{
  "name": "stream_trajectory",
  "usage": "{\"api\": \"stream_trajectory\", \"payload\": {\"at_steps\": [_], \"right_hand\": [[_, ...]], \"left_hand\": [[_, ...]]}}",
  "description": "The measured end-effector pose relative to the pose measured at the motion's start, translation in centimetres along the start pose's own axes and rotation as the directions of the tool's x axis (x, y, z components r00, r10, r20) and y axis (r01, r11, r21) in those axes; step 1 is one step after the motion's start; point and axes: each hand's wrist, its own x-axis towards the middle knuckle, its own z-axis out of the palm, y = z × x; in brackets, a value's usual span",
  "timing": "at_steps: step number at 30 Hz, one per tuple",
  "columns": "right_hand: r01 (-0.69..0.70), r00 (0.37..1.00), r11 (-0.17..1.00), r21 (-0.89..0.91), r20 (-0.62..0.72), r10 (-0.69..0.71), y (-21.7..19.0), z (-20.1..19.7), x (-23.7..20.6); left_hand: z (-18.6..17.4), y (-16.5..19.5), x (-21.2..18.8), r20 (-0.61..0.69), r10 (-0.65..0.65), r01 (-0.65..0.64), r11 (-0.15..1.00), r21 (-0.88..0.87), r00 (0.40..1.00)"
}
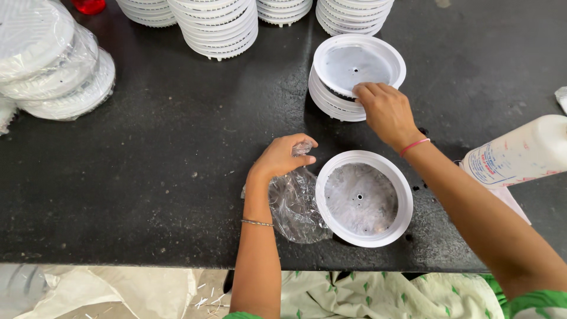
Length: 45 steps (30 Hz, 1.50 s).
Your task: The person sits at a workbench assembling plastic lamp fixture parts. They stack white plastic cover discs onto round bases, wrap assembled units in plastic sheeting, wipe parts with a cloth, and place finished units onto stacks on the table.
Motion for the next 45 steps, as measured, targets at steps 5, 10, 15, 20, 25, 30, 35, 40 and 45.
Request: {"api": "stream_trajectory", "payload": {"at_steps": [5,10,15,20,25,30,35,40,45], "right_hand": [[-0.047,0.995,0.998,0.047,0.087,0.043,-0.8,-0.5,-0.1],[-0.072,0.988,0.994,0.086,0.141,0.06,-1.3,-1.4,0.2],[-0.106,0.983,0.973,0.205,0.171,0.071,-1.7,-3.3,0.2],[-0.221,0.974,0.932,0.286,0.112,0.196,-3.0,-5.7,-4.2],[-0.448,0.873,0.854,0.266,0.338,0.353,-2.9,-5.9,-9.2],[-0.484,0.857,0.839,0.25,0.332,0.395,-2.8,-4.8,-13.0],[-0.648,0.736,0.738,0.19,0.408,0.541,-3.2,-4.9,-15.8],[-0.782,0.618,0.586,0.215,0.396,0.679,-6.1,-7.0,-19.6],[-0.957,0.267,0.12,0.265,0.638,0.722,-7.1,-9.5,-22.1]], "left_hand": [[-0.1,0.3,0.0,0.004,-0.017,0.017,1.0,0.018,1.0],[0.0,0.9,-0.1,0.005,0.009,-0.01,0.999,0.032,1.0],[0.1,1.3,-0.4,0.019,-0.053,0.053,0.998,0.021,0.998],[0.2,1.0,-0.5,0.008,-0.057,0.057,0.998,0.015,0.998],[0.4,0.5,-0.5,0.016,-0.028,0.028,0.999,0.029,0.999],[0.0,0.2,-0.7,0.038,0.055,-0.055,0.999,0.003,0.998],[-0.5,1.1,-1.3,0.031,-0.114,0.109,0.985,0.132,0.993],[0.2,3.0,-2.2,-0.089,0.056,-0.036,0.977,0.209,0.994],[3.1,6.2,-4.4,-0.239,0.025,0.02,0.983,0.184,0.971]]}}
